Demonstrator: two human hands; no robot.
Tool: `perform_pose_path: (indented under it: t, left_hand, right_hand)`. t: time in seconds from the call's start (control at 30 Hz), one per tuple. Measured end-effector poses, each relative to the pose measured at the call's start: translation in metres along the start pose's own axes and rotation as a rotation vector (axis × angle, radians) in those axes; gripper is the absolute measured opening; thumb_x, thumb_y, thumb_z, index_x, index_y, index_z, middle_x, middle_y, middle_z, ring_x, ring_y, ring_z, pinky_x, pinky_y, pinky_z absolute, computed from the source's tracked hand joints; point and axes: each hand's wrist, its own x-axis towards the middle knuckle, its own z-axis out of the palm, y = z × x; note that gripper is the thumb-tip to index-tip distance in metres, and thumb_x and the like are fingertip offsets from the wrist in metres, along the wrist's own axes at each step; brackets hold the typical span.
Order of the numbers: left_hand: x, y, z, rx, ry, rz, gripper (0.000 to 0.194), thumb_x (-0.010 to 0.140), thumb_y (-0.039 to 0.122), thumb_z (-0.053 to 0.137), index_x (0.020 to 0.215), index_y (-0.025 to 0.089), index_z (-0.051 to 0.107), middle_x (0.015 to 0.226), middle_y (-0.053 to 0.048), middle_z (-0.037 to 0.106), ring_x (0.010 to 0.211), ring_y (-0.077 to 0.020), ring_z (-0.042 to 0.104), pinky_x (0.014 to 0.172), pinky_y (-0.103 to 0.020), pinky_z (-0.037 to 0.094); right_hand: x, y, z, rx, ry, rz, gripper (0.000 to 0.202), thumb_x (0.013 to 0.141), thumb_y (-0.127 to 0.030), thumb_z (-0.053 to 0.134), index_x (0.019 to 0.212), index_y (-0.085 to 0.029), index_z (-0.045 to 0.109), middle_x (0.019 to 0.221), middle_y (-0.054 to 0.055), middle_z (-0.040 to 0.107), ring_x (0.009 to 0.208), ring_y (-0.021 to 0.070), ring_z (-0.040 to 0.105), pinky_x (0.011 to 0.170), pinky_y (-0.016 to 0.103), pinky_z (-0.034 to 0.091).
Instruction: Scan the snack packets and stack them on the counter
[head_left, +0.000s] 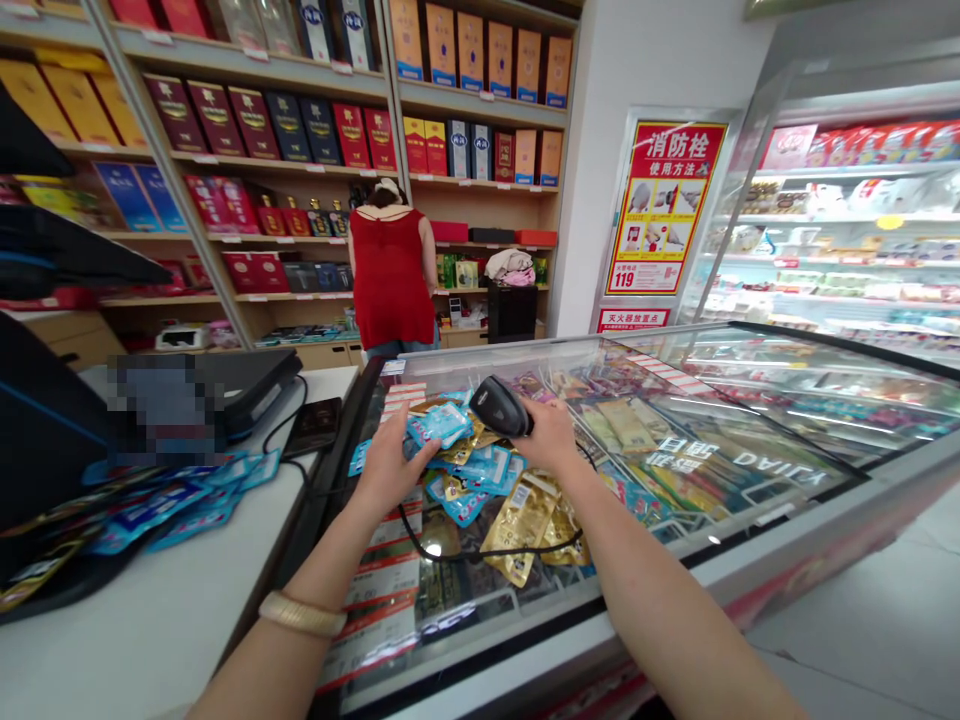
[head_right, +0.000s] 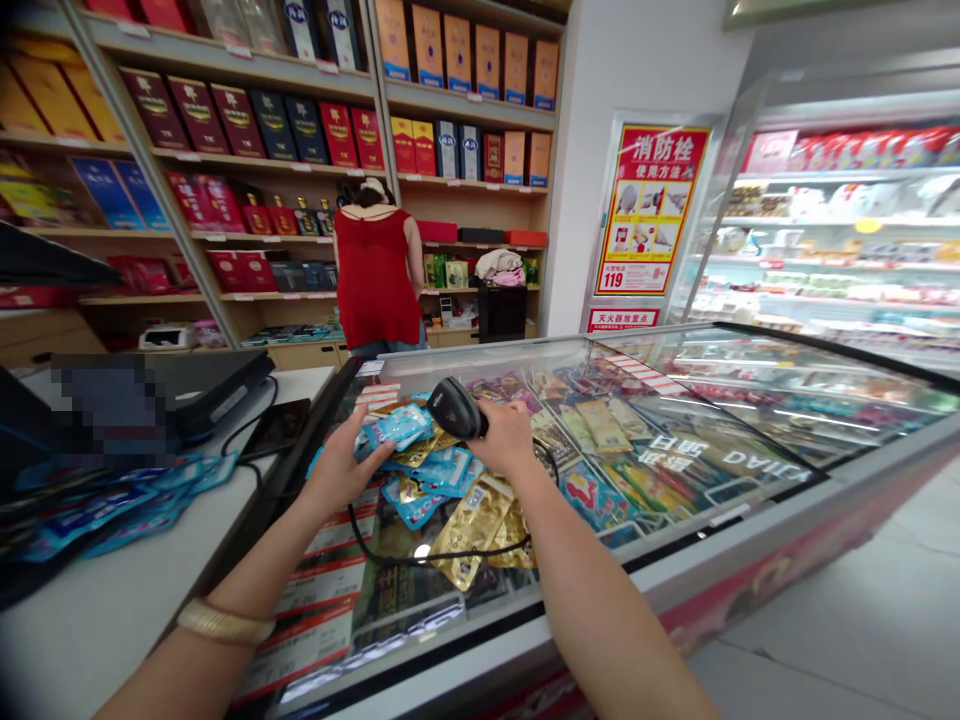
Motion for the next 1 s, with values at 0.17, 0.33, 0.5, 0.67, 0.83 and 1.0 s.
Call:
perform_pose_path:
  t: [0.17,0.33,0.5,0.67,0.83,1.0]
  left_hand:
    - [-0.004,0.0,-0.015,0.106,0.136,0.026,0.063,0.089,0.049,0.048,0.141,0.014,0.049,0.145,-0.018,0.053,0.136,-0.0313,0.047,0.115,-0.05,0.034]
    - [-0.011,-0.006,-0.048,0.325,0.322,-0.154,0.055,0.086,0.038,0.048,0.136,0.015,0.056,0.137,-0.019,0.058,0.129,-0.0351,0.051,0.11,-0.054,0.038]
    - [-0.021,-0.036,-0.076,0.589,0.253,-0.524,0.044,0.079,0.032,0.054,0.116,0.015,0.072,0.14,-0.024,0.055,0.134,-0.0472,0.043,0.105,-0.069,0.033]
    - [-0.023,-0.062,-0.075,0.702,0.071,-0.645,0.033,0.073,0.032,0.057,0.095,0.017,0.077,0.144,-0.023,0.054,0.142,-0.0491,0.033,0.109,-0.076,0.019]
    - [-0.022,-0.067,-0.075,0.655,0.044,-0.74,0.044,0.073,0.033,0.057,0.109,0.015,0.075,0.151,-0.025,0.045,0.147,-0.049,0.022,0.112,-0.076,0.008]
    - [-0.021,-0.059,-0.077,0.574,0.068,-0.75,0.055,0.069,0.024,0.056,0.119,0.006,0.069,0.146,-0.033,0.046,0.147,-0.0503,0.022,0.111,-0.077,0.008]
  right_hand:
    - [-0.002,-0.001,0.003,-0.018,-0.011,-0.027,0.019,0.072,-0.03,0.069,0.09,-0.023,0.069,0.085,0.005,0.074,0.084,0.0244,0.065,0.08,0.032,0.033]
    - [-0.003,0.001,0.005,-0.026,0.005,-0.028,0.022,0.071,-0.029,0.067,0.092,-0.022,0.069,0.088,0.006,0.075,0.083,0.0245,0.065,0.078,0.032,0.033]
    - [-0.003,0.001,0.005,-0.03,0.015,-0.034,0.022,0.07,-0.029,0.068,0.091,-0.021,0.07,0.085,0.007,0.075,0.082,0.0255,0.065,0.078,0.033,0.033]
    - [-0.004,0.001,0.006,-0.024,0.011,-0.037,0.026,0.069,-0.029,0.068,0.094,-0.021,0.072,0.085,0.007,0.075,0.084,0.0262,0.066,0.079,0.033,0.034]
    - [-0.004,0.001,0.006,-0.007,0.014,-0.047,0.027,0.07,-0.029,0.066,0.095,-0.021,0.072,0.089,0.007,0.076,0.085,0.0261,0.066,0.079,0.033,0.034]
    - [-0.004,0.0,0.006,-0.012,0.006,-0.046,0.02,0.07,-0.03,0.068,0.088,-0.021,0.07,0.085,0.007,0.075,0.08,0.0247,0.064,0.078,0.033,0.034]
